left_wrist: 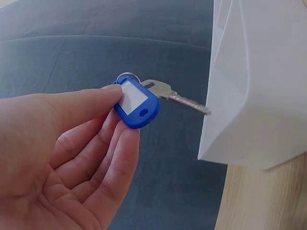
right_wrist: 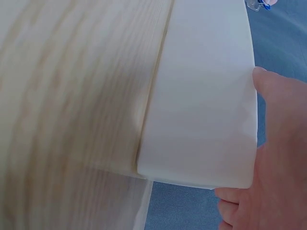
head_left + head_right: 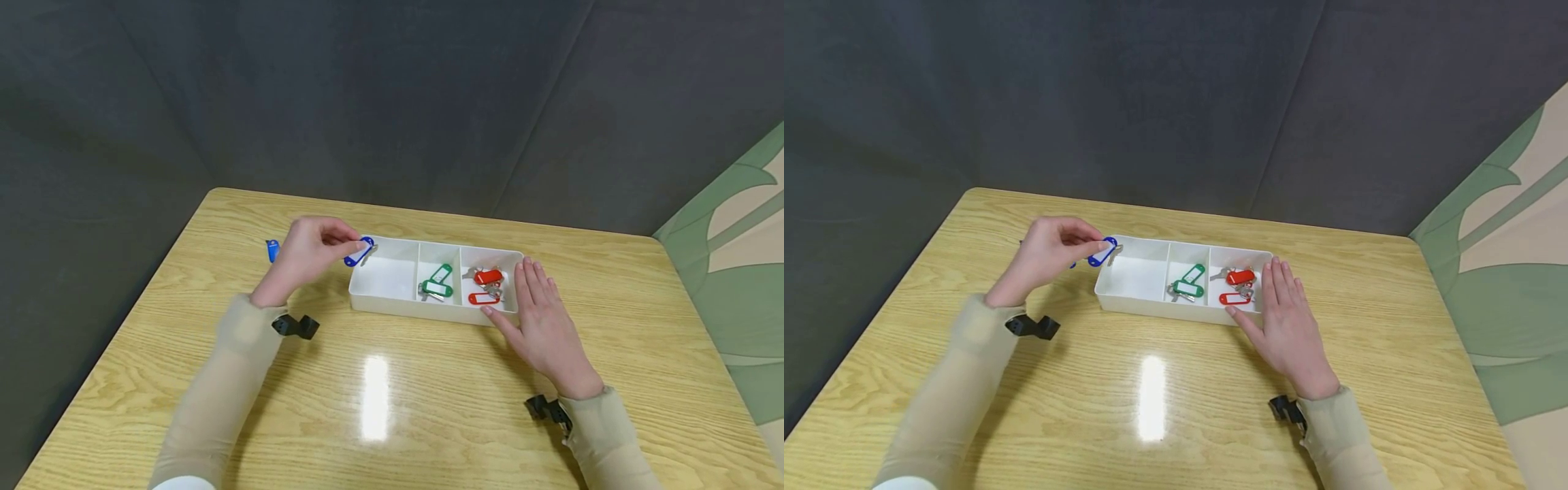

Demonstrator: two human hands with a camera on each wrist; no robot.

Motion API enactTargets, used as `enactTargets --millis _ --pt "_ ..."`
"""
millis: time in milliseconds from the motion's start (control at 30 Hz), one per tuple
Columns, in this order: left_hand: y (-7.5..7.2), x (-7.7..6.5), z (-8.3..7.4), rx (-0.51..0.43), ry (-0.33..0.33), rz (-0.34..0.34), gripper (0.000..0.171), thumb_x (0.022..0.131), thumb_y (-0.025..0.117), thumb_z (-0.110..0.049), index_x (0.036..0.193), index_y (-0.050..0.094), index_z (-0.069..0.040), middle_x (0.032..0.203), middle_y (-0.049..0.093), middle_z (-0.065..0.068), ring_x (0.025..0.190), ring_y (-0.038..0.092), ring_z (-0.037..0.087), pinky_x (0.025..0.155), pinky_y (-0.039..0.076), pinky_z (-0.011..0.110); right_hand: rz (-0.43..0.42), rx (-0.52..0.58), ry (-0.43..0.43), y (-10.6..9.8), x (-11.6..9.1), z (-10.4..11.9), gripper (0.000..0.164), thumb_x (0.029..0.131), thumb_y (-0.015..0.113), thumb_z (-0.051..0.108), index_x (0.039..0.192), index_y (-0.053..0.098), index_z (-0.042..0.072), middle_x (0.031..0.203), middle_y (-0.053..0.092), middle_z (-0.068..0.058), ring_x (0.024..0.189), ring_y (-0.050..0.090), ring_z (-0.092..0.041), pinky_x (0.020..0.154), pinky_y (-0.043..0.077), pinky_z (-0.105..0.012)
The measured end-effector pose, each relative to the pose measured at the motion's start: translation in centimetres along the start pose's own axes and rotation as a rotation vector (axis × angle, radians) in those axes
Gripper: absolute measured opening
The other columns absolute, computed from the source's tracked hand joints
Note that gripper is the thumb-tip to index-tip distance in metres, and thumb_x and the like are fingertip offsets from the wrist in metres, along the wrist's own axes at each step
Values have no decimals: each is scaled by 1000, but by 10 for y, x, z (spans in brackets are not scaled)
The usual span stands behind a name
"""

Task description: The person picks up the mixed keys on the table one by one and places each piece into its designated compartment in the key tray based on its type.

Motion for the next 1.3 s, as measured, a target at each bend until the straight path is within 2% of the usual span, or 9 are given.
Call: enactTargets --millis 233,367,433,567,700,900,1300 --pt "12 6 0 0 32 28 11 91 81 -18 97 79 -9 88 73 -1 75 66 17 69 56 33 -12 6 -7 0 0 0 95 100 59 53 157 18 -11 164 14 -29 152 10 -42 122 7 -51" --pt "20 10 5 -1 28 71 10 92 80 -17 98 79 -9 90 74 0 78 67 18 72 56 34 -8 6 -4 1 0 0 94 100 59 53 157 18 -11 164 14 -29 152 9 -42 122 7 -52" --pt "23 11 7 25 11 101 13 93 78 -18 103 79 -9 98 74 2 84 67 18 76 56 34 -5 6 -1 1 0 0 94 100 59 53 157 18 -11 164 14 -29 152 9 -42 122 7 -52" --pt "28 12 13 68 -23 140 32 96 74 -20 125 73 -7 123 70 7 102 66 21 87 55 36 -1 6 4 1 0 0 95 100 58 53 156 19 -11 164 14 -29 152 9 -42 122 7 -53" --pt "27 11 16 44 -13 104 44 96 74 -21 137 65 -8 133 65 8 109 65 23 93 54 36 2 2 6 1 1 0 94 100 58 53 156 18 -11 164 14 -28 152 9 -42 121 7 -53" --pt "23 9 18 -2 20 49 41 96 75 -25 133 68 -11 130 67 5 107 65 20 93 53 36 4 -1 9 0 1 0 95 100 58 54 157 18 -11 164 14 -28 152 8 -41 122 6 -52" --pt "17 3 28 -13 4 19 40 97 73 -32 133 68 -13 128 68 6 103 66 18 91 54 37 5 0 7 0 1 0 95 100 58 54 157 18 -11 164 14 -28 152 8 -42 122 7 -52"
Point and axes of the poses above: each hand's wrist, its own x-axis towards the middle knuckle, its own y-axis out of the palm, z = x × y, the point moved 4 cm from there along x, towards the middle knuckle
